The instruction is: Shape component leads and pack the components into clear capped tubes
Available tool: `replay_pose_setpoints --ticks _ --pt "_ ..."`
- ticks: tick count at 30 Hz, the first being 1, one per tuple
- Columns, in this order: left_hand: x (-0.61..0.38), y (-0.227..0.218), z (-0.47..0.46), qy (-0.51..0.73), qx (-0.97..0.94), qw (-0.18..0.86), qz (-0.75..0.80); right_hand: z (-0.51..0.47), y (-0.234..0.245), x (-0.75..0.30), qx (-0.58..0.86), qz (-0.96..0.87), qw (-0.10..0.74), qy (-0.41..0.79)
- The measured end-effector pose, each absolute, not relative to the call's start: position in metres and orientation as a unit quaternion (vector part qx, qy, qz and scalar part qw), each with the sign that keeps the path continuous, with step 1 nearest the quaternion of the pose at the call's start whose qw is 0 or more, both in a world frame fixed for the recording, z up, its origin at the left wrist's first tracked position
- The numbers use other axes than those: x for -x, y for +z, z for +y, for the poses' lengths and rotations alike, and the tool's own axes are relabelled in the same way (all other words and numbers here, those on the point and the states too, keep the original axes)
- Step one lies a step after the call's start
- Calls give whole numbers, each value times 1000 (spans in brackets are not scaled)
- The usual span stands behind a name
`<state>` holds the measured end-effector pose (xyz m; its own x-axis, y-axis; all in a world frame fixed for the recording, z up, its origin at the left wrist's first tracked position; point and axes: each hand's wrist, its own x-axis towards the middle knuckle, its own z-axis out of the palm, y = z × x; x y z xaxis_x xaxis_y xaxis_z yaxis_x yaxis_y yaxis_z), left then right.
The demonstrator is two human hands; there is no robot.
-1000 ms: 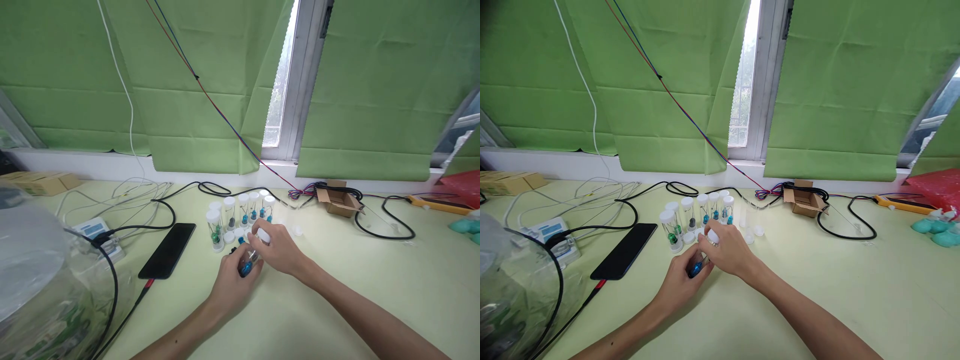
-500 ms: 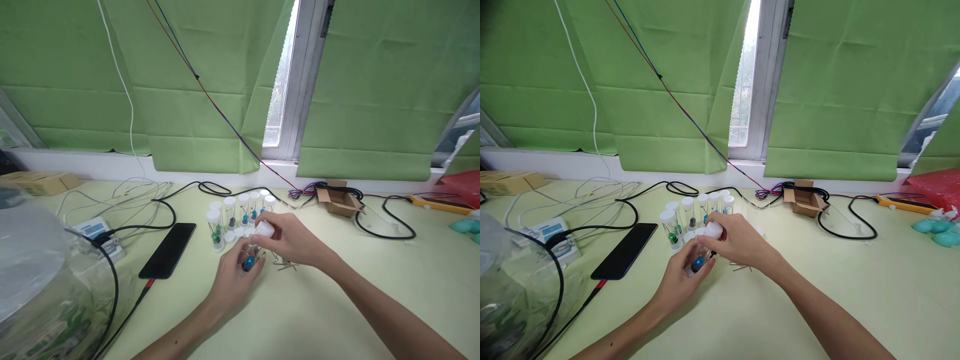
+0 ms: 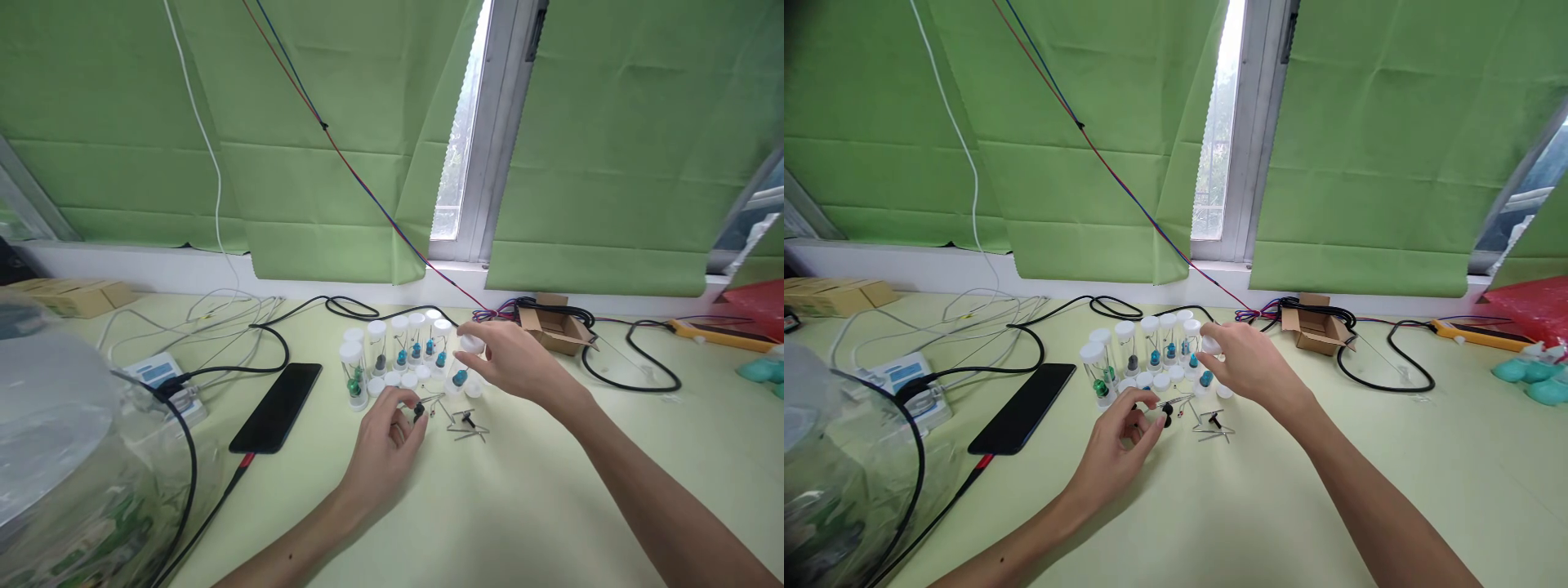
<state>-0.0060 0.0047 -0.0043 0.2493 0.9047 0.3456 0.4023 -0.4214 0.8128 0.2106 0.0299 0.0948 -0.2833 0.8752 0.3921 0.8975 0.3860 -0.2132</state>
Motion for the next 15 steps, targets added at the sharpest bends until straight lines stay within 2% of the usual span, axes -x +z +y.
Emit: replay_pose_setpoints --ticks 6,15 --pt "6 -9 1 400 -760 281 427 34 85 -203 602 -781 151 -76" --pt "5 -8 2 390 -775 267 419 33 83 -199 594 -789 120 -99"
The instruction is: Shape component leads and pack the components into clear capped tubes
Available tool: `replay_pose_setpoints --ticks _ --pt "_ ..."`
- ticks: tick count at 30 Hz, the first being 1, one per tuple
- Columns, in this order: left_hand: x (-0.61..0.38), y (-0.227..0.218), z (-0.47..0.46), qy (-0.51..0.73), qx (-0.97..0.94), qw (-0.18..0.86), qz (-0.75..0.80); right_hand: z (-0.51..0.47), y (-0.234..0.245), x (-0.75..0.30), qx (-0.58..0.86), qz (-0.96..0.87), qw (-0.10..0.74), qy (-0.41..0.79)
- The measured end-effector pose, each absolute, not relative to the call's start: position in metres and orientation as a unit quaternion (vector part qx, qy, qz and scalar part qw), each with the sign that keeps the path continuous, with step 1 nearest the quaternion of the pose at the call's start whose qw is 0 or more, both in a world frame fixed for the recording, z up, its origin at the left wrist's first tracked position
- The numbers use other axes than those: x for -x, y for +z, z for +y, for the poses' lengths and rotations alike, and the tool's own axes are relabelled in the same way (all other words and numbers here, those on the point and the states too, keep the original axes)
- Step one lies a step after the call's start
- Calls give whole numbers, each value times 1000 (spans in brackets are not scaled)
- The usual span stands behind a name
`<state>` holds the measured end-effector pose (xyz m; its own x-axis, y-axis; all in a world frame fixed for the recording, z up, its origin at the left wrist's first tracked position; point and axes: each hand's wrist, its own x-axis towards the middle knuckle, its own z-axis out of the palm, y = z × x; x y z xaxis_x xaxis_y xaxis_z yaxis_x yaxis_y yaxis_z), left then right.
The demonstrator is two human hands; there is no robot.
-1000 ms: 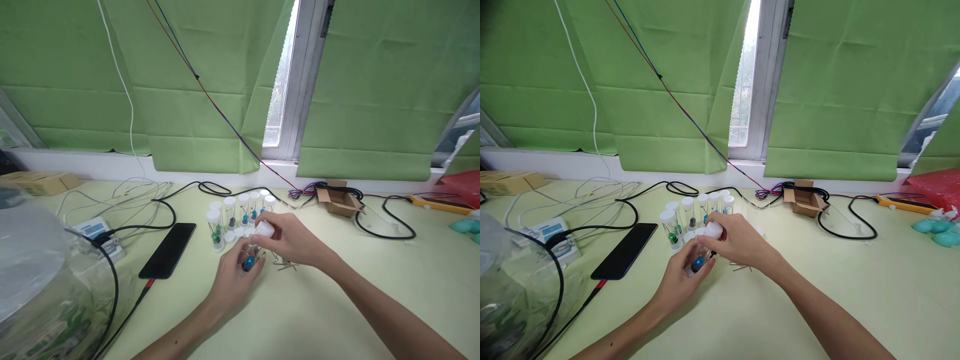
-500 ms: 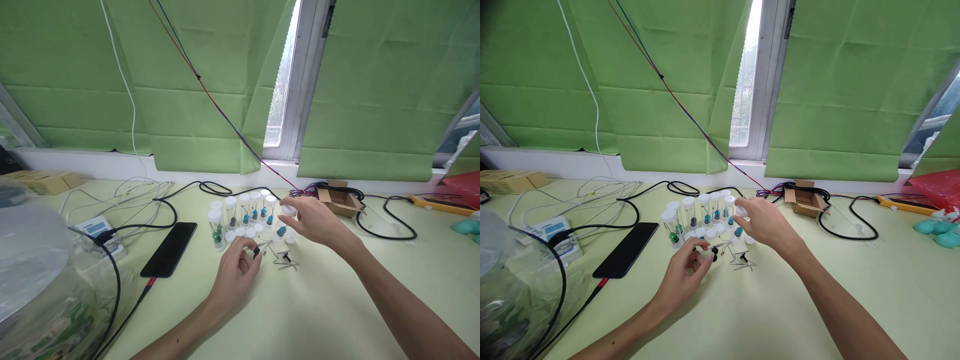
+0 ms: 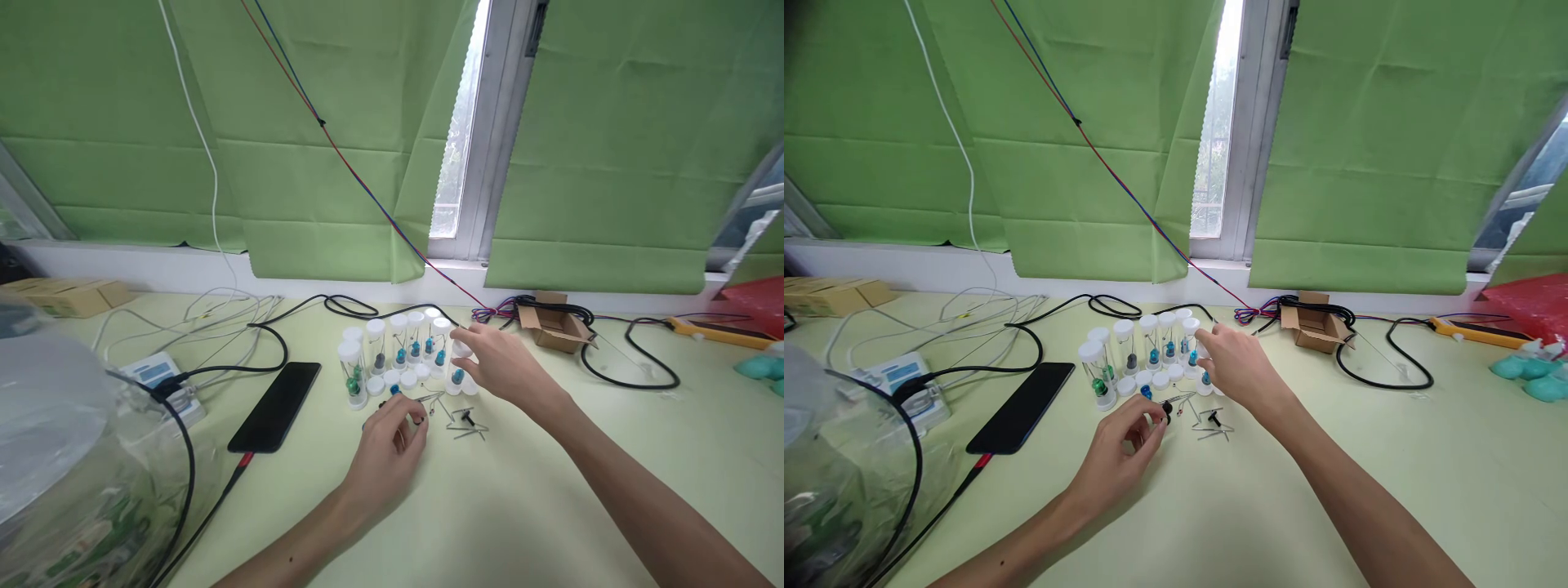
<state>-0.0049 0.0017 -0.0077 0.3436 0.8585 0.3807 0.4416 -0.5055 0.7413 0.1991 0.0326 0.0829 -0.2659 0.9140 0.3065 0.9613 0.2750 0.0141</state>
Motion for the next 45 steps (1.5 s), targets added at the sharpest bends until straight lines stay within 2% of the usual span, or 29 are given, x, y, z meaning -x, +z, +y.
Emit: replay_pose_setpoints --ticks 36,45 --pt "5 -10 0 370 -795 261 404 36 83 -202 595 -772 183 -127" --pt "3 -13 -7 243 -880 231 336 21 93 -198 551 -789 261 -79"
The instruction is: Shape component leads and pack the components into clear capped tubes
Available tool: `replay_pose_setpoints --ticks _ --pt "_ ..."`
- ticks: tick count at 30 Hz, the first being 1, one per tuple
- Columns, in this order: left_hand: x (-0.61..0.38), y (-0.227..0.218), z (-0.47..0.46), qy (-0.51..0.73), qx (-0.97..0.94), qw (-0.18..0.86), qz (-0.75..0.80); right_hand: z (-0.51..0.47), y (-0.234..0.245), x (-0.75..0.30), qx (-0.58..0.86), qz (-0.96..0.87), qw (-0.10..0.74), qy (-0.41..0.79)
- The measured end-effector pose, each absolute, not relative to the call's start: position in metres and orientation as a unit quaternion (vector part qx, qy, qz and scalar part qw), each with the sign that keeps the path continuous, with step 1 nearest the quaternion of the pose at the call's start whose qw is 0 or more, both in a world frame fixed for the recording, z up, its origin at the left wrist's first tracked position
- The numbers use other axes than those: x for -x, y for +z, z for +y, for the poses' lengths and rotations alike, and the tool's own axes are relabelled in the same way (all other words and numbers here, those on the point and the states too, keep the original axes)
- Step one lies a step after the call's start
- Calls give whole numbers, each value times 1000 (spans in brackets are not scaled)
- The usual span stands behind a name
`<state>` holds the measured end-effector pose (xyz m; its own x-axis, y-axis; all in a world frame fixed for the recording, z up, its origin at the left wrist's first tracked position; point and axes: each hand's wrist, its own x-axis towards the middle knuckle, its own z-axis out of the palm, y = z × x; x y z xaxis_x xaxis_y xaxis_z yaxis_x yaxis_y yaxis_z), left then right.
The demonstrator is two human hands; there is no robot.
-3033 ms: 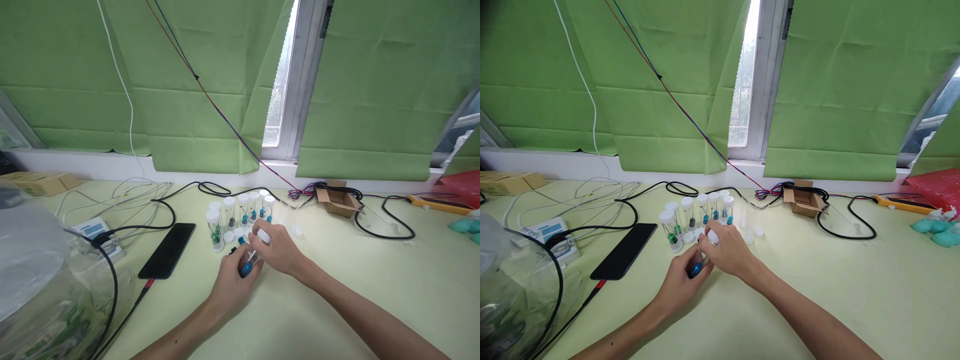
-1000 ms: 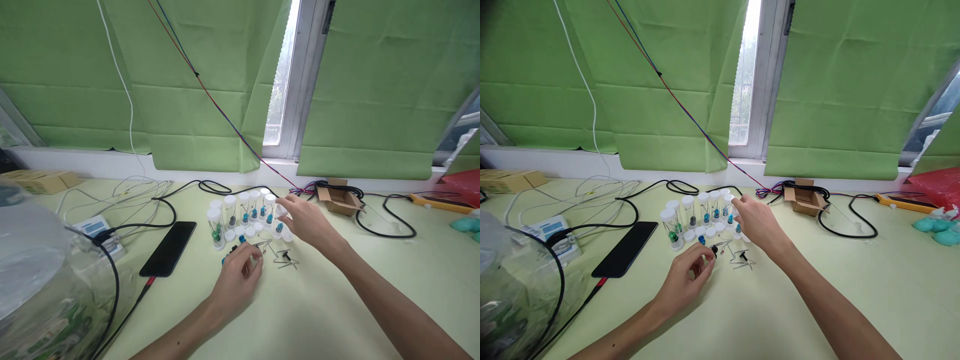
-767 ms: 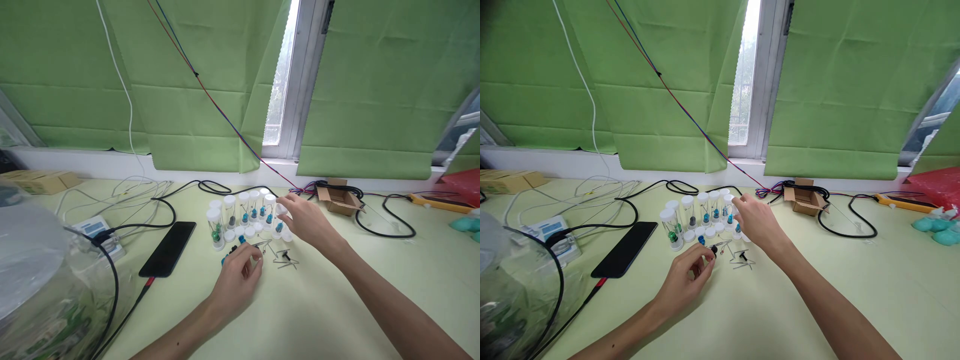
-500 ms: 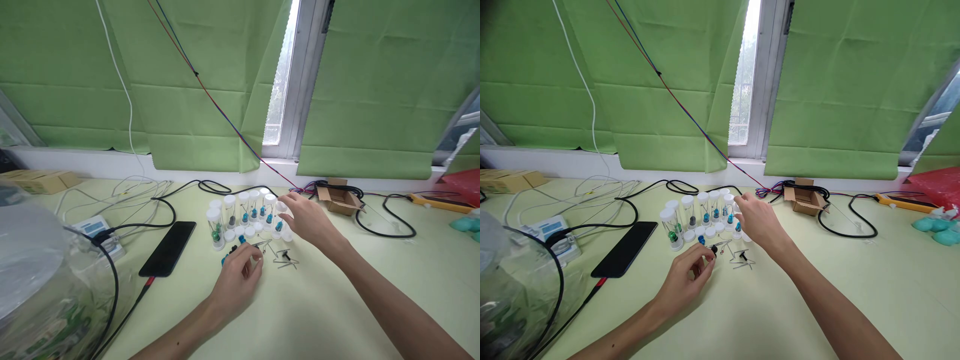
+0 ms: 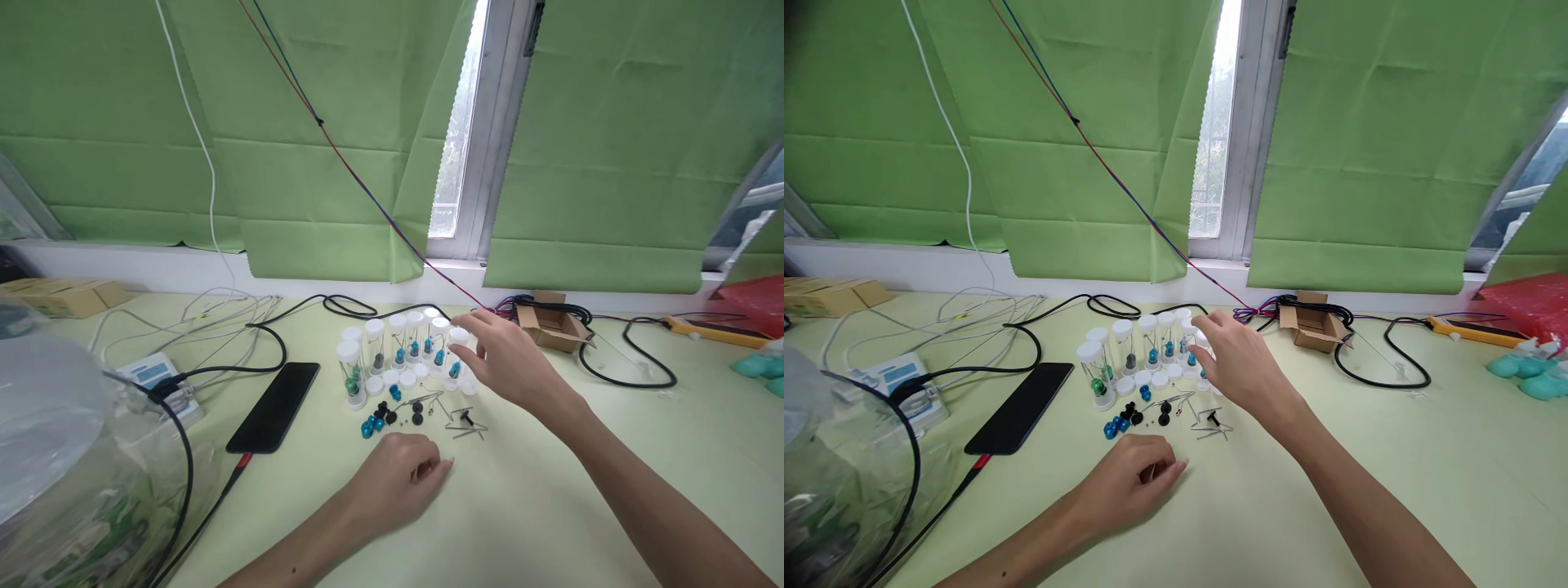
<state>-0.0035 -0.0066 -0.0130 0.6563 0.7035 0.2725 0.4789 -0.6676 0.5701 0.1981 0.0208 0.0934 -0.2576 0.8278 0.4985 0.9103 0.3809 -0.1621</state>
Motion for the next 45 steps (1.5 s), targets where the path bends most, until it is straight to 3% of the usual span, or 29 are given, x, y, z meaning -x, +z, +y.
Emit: replay_pose_setpoints --ticks 7,13,15,19,23,28,36,45 --pt "5 -15 -8 211 -913 173 304 10 86 -188 511 -833 211 -12" --pt "8 -11 -9 199 -927 145 284 9 51 -191 505 -844 180 -10" --pt "9 -10 -10 193 -928 147 282 10 39 -199 501 -831 242 -22" --pt "10 -13 -10 190 -928 163 276 18 21 -225 523 -719 447 -94" --pt "9 -13 -10 209 -920 174 284 27 2 -248 567 -622 517 -158" --pt "7 -8 -13 219 -917 186 276 30 -18 -255 581 -639 485 -139" --pt "6 -5 -16 243 -906 205 278 28 -25 -244 648 -683 337 -27" --pt "7 -9 -13 207 -928 167 263 33 -33 -245 658 -694 280 78"
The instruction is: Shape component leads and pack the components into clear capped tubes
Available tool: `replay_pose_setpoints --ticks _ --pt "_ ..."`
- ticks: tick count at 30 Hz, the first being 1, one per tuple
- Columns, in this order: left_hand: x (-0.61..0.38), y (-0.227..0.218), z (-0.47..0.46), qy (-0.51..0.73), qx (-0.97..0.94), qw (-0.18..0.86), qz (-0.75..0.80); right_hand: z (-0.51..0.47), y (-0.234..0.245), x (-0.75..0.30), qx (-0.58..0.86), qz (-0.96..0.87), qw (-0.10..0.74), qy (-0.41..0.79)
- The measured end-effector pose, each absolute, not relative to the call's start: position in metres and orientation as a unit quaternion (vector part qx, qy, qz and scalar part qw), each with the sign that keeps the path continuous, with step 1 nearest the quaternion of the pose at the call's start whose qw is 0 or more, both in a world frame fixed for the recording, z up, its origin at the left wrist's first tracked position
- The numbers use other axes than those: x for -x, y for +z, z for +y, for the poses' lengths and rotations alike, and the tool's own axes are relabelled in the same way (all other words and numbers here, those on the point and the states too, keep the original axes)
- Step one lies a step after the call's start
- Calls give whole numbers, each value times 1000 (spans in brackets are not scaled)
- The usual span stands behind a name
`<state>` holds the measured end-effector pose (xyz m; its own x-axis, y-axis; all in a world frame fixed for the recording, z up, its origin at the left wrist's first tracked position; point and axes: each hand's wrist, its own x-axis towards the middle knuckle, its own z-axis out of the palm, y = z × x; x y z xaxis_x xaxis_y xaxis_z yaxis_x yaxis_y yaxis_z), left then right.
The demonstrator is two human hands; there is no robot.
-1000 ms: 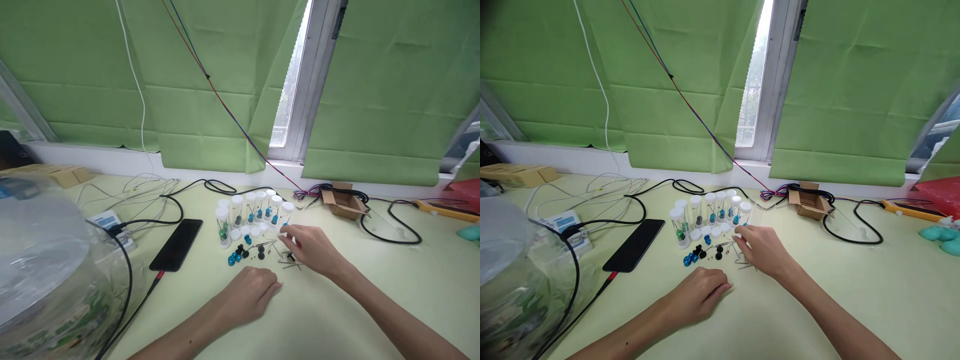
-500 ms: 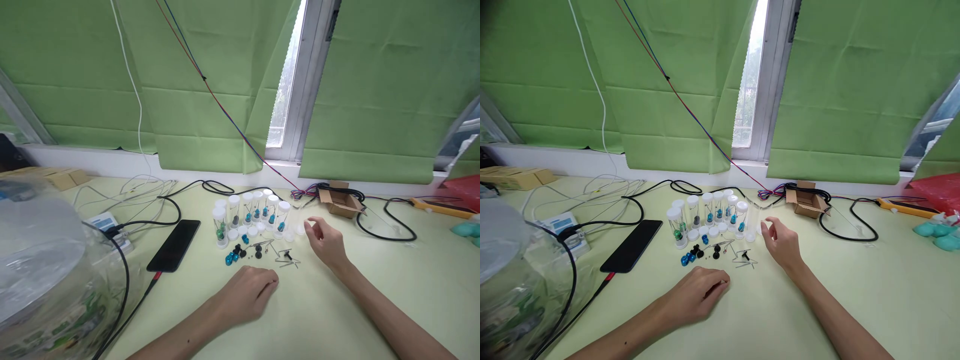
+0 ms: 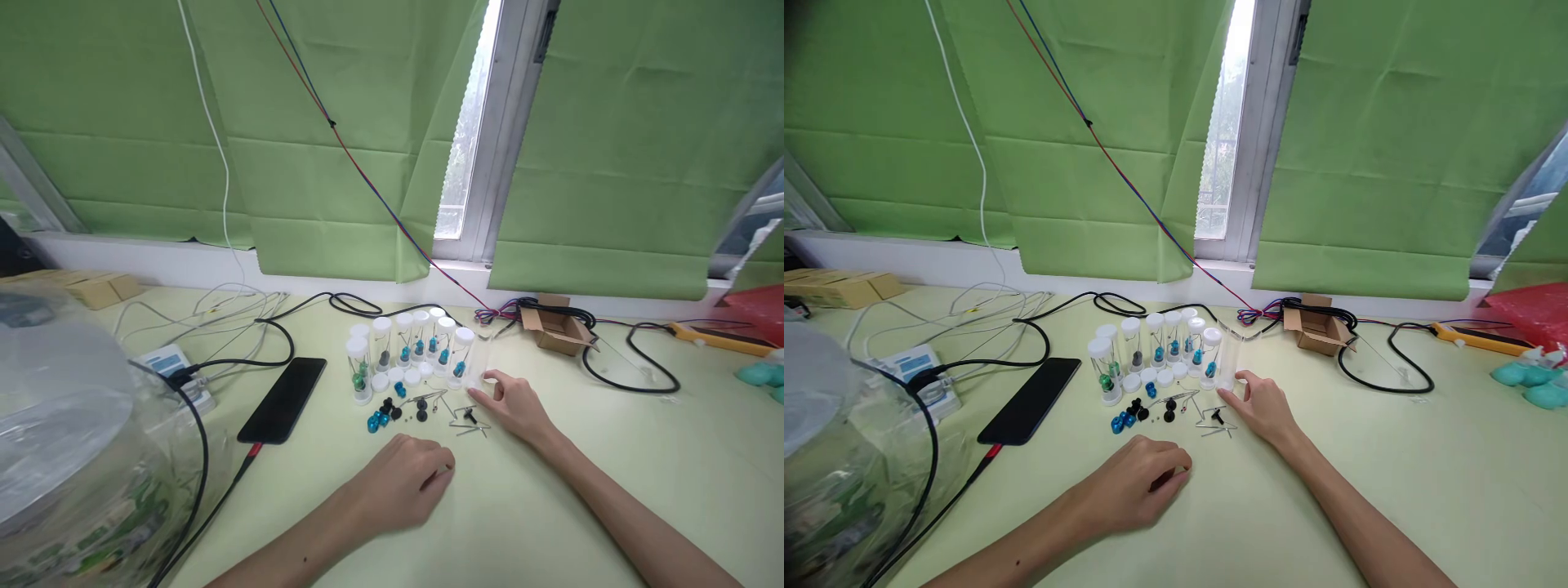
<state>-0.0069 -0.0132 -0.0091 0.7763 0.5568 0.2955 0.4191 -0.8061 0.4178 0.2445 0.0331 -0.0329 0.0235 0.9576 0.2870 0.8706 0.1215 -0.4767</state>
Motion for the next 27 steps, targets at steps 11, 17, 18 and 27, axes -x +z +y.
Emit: replay_pose_setpoints --ticks 11,17,18,27 --pt "7 -11 -12 193 -933 154 262 32 -33 -243 628 -715 288 106" --pt "6 -12 -11 183 -936 146 262 31 -34 -243 628 -715 288 104" --pt "6 -12 -11 181 -936 146 262 31 -35 -243 630 -714 286 104" --pt "7 -16 -11 160 -942 135 262 34 -37 -242 630 -715 287 101"
